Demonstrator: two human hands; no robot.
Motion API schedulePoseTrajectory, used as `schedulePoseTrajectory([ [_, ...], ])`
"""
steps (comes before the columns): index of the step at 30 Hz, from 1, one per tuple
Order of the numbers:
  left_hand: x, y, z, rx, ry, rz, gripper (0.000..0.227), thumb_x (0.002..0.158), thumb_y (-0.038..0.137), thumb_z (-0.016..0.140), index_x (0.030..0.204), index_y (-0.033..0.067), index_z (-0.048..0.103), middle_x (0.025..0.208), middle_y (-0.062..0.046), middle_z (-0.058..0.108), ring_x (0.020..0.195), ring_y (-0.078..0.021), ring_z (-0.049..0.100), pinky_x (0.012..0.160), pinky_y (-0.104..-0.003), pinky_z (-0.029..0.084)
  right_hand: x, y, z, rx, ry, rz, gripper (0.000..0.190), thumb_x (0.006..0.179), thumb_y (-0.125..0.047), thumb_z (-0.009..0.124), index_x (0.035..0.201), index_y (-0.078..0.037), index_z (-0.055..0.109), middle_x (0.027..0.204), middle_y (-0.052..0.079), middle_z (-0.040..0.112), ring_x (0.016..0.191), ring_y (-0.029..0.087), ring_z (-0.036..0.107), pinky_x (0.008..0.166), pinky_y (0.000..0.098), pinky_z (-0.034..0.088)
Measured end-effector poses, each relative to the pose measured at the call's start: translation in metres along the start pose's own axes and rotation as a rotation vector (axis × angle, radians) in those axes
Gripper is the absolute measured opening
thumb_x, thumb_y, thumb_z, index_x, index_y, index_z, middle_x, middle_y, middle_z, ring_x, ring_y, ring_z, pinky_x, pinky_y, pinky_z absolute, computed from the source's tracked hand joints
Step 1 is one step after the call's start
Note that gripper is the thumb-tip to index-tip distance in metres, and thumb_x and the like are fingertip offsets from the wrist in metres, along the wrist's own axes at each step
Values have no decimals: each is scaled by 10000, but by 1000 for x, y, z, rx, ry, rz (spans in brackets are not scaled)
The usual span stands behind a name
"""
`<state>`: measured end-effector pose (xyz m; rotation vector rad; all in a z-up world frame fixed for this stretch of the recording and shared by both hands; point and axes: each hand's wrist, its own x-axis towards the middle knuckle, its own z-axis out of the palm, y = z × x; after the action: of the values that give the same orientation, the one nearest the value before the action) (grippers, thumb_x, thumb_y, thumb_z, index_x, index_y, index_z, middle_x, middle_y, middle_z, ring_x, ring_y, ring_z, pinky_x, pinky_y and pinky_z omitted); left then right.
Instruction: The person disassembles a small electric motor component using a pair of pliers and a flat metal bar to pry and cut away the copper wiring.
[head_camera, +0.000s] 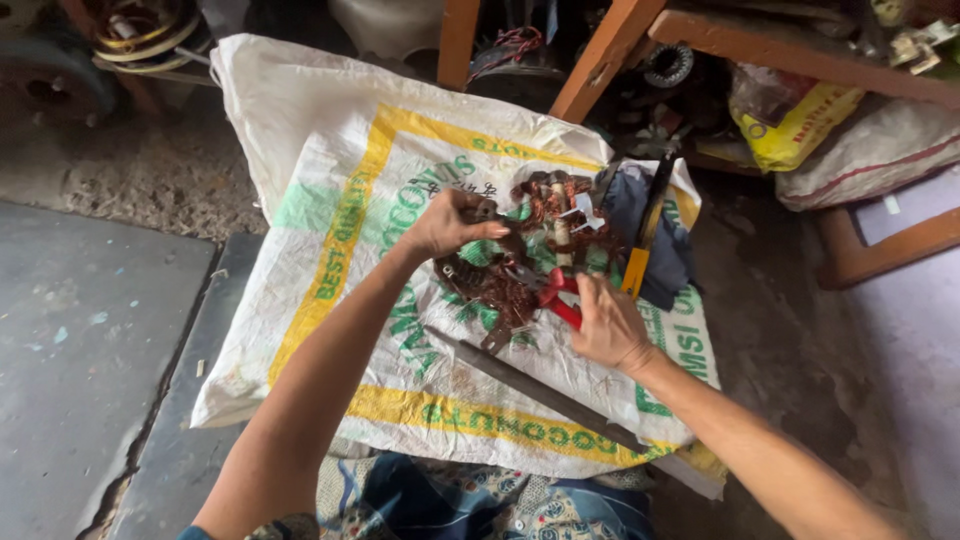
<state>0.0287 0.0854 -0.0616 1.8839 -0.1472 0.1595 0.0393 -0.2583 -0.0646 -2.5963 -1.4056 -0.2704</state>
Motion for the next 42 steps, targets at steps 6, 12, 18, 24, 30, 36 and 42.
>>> schedulePoseTrajectory([
  [6,10,-39,-8,-35,33,154,842,618,557,930,1145,-43,662,967,-98,747,867,-199,741,808,-363,612,4,-9,16,-68,245,-78,512,909,-249,623,1244,99,455,910,170,562,713,214,526,575,361,533],
  [12,5,-22,-7,-180,1,62,824,573,519,933,1108,-63,700,929,-144,791,847,-214,767,855,-342,624,15,-17,21,-186,424,-112,641,857,-397,705,1240,49,450,757,101,483,661,230,485,589,415,483],
  [18,-14,33,9,220,87,-142,699,608,621,839,1046,84,754,895,-64,797,747,-158,766,706,-322,611,-6,-19,-14,-270,306,-127,572,746,-16,624,1266,69,402,975,201,535,868,316,587,811,463,523],
  [24,-35,68,17,519,85,-111,761,645,776,664,1039,132,758,746,-19,760,583,-126,682,532,-313,560,-9,-38,-51,-181,-43,15,366,793,73,592,1127,-25,479,951,153,518,875,290,599,825,437,518],
  [30,-26,65,26,718,59,-81,839,725,873,554,1018,106,724,588,-21,598,500,-119,556,465,-318,460,3,-38,-96,-22,-512,300,219,824,62,521,1022,-5,583,1101,79,513,782,241,639,687,384,569],
  [36,-19,55,33,770,86,-69,919,666,929,475,1014,112,713,532,30,480,442,-75,473,387,-293,364,17,-22,-122,341,-623,393,432,728,-22,647,1157,-68,630,883,150,653,795,257,670,752,397,539],
  [42,-12,51,31,754,-12,-244,967,789,957,373,961,81,743,593,49,458,488,-55,445,419,-277,347,28,-7,-132,404,-541,160,411,674,-49,681,1084,-31,695,984,76,720,898,171,697,820,355,538],
])
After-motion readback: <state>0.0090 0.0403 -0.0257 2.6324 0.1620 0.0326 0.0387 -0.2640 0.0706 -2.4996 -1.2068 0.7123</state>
